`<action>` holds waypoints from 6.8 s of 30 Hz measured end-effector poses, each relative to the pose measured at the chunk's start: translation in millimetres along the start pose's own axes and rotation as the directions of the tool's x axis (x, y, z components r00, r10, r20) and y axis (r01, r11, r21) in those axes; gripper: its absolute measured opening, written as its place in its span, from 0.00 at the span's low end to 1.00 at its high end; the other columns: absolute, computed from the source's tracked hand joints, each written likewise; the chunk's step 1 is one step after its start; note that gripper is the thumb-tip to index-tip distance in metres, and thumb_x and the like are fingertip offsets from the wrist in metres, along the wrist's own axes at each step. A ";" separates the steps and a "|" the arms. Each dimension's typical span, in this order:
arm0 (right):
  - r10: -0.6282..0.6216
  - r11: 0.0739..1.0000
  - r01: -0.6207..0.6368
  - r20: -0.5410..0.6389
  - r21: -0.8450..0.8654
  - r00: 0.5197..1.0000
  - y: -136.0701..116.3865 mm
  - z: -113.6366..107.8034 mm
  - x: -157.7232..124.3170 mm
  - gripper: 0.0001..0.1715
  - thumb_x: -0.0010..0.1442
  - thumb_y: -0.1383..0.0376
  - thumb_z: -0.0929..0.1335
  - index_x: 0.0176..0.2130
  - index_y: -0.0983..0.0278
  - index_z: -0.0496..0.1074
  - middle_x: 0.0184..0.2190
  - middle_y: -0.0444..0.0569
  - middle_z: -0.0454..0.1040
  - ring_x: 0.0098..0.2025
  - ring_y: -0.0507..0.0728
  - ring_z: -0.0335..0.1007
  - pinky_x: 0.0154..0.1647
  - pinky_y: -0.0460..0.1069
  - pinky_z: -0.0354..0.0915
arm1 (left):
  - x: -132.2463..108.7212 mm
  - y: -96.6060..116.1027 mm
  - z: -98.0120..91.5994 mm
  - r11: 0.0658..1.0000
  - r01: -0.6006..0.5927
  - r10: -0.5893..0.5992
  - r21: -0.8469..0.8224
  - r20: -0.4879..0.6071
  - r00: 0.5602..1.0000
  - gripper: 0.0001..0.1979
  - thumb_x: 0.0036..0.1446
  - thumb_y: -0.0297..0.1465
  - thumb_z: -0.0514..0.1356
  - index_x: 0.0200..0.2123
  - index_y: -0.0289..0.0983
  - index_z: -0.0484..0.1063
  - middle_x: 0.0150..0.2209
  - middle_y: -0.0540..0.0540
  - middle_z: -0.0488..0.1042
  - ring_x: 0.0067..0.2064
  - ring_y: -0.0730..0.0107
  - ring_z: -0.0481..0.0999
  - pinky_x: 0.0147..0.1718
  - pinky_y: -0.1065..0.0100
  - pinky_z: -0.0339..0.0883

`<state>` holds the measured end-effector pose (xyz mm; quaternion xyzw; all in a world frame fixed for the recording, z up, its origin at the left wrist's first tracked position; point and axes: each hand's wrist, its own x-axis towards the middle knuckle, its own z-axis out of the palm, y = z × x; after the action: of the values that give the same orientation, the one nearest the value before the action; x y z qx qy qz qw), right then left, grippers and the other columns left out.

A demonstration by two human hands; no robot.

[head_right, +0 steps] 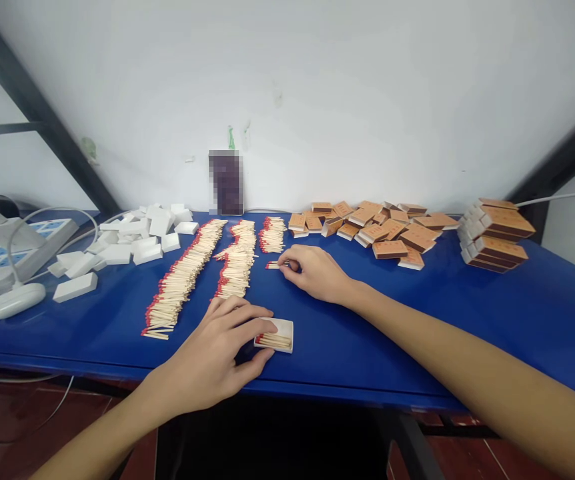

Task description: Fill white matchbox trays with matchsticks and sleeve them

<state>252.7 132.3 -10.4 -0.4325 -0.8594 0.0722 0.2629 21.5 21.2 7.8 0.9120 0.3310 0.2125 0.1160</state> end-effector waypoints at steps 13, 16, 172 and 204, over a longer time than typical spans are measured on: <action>-0.015 1.000 0.015 -0.020 0.003 1.000 1.0 0.2 0.0 0.11 0.63 0.63 0.65 0.42 0.63 0.76 0.28 0.45 0.71 0.26 0.52 0.62 0.30 0.47 0.58 | 1.4 -0.7 0.4 1.000 -0.002 0.002 -0.004 -0.005 1.000 0.07 0.64 0.30 0.58 0.45 0.40 0.73 0.49 0.47 0.75 0.50 0.60 0.68 0.53 0.57 0.62; -0.024 1.000 0.024 -0.016 0.002 1.000 1.5 0.4 -0.2 0.13 0.63 0.63 0.65 0.44 0.63 0.77 0.28 0.46 0.72 0.26 0.52 0.62 0.29 0.47 0.57 | 1.1 -0.9 0.1 1.000 -0.003 0.003 -0.003 -0.006 1.000 0.07 0.64 0.30 0.58 0.45 0.40 0.73 0.49 0.47 0.75 0.50 0.60 0.68 0.53 0.56 0.61; 0.065 0.997 -0.066 0.022 0.049 0.998 7.8 -2.8 31.4 0.09 0.63 0.63 0.64 0.38 0.64 0.73 0.21 0.41 0.68 0.23 0.52 0.62 0.29 0.47 0.56 | 1.4 0.0 -0.4 1.000 -0.010 0.010 0.014 0.007 1.000 0.06 0.66 0.31 0.57 0.44 0.38 0.72 0.47 0.47 0.75 0.49 0.60 0.68 0.51 0.59 0.59; 0.035 0.998 -0.041 0.106 0.054 0.994 7.8 -4.1 38.3 0.09 0.60 0.63 0.65 0.30 0.64 0.70 0.21 0.42 0.67 0.23 0.51 0.60 0.28 0.47 0.54 | 0.0 -1.1 2.3 0.999 -0.025 0.026 0.021 -0.039 0.999 0.05 0.65 0.31 0.57 0.42 0.38 0.72 0.47 0.48 0.75 0.48 0.62 0.68 0.51 0.60 0.58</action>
<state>241.7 166.6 5.3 -0.4368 -0.8614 0.1237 0.2278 22.0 21.8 5.4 0.9130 0.3237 0.2284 0.0975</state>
